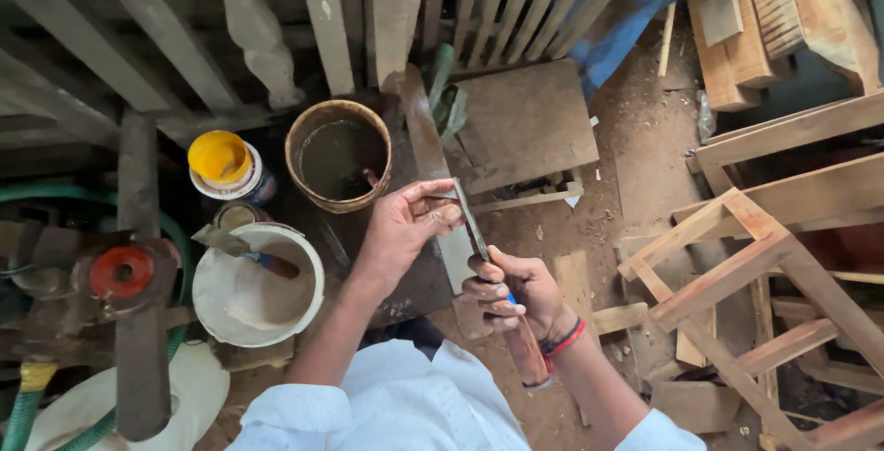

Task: The person sharpens a metal blade by rubbing it against a flat surface and a handheld abrasive stone, while periodically dipping the tool into a bucket of liquid.

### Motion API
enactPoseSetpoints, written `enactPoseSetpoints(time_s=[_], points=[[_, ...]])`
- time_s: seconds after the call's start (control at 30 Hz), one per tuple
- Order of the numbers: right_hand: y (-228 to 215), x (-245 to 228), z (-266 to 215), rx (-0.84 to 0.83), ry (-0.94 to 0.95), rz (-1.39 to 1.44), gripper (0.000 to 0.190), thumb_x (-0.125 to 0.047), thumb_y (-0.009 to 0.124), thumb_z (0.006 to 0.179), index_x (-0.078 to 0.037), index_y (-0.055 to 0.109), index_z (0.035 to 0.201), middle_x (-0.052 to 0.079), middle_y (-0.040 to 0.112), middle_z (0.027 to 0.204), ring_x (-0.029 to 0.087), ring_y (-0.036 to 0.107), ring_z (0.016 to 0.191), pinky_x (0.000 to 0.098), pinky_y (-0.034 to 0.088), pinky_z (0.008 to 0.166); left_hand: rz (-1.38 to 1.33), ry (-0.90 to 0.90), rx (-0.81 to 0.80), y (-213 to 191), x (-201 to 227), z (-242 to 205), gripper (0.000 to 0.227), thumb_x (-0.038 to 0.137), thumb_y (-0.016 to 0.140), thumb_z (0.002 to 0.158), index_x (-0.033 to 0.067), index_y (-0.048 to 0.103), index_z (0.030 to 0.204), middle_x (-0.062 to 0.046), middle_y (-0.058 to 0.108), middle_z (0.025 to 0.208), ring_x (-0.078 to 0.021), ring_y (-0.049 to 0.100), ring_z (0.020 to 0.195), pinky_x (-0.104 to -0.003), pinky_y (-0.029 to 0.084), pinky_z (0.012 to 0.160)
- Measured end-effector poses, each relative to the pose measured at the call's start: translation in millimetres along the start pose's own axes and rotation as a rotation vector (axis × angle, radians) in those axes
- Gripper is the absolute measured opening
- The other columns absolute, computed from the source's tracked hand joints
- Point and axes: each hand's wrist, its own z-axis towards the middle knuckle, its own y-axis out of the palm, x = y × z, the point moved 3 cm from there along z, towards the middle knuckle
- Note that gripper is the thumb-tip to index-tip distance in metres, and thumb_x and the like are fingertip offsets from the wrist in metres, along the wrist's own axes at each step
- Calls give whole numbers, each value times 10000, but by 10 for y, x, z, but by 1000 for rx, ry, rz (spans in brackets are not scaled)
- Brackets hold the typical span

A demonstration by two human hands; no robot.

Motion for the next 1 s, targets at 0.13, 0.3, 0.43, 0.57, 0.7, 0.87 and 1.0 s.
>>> enactPoseSetpoints(time_s=[0.13,0.3,0.43,0.57,0.7,0.87,1.0], points=[[177,101,140,-172,18,211,394,-422,376,1125,-129,446,872,-28,423,750,46,430,489,213,413,470,-63,100,67,-8,130,-86,461,20,764,891,-18,624,1328,-51,726,1039,-77,691,916,-230,575,807],[319,40,363,-203,72,238,388,-429,387,1123,-133,453,881,-33,428,742,40,424,487,207,413,462,-82,108,133,-126,375,-112,523,31,796,856,-30,606,1340,-59,728,1074,-86,706,939,-233,598,836],[357,-34,519,-64,64,184,384,-420,385,1113,-129,454,873,-44,425,728,33,410,470,206,407,457,139,148,144,-155,577,-139,688,78,886,725,9,552,1322,-54,697,1043,-93,701,893,-245,608,787],[415,-85,667,-28,110,175,395,-431,388,1106,-142,459,844,-54,421,707,31,389,467,205,393,455,185,156,218,-313,695,-14,616,128,912,717,9,578,1220,-60,715,1006,-94,711,887,-241,608,787],[438,-146,795,-27,118,183,407,-436,391,1115,-140,462,846,-58,418,703,25,378,466,201,390,467,107,112,270,-499,730,174,501,146,899,761,0,620,1151,-56,718,931,-94,701,811,-242,608,712],[399,-206,926,14,142,186,416,-446,393,1113,-141,466,840,-57,424,711,24,373,468,207,386,463,-3,-14,310,-682,776,325,284,240,789,893,-5,688,994,-37,724,804,-105,708,652,-249,592,580],[331,-274,1059,14,168,226,413,-441,388,1114,-138,473,847,-45,429,727,27,375,473,204,388,465,-84,-70,312,-928,500,476,257,263,733,933,14,694,986,-49,744,793,-99,713,651,-235,601,588]])
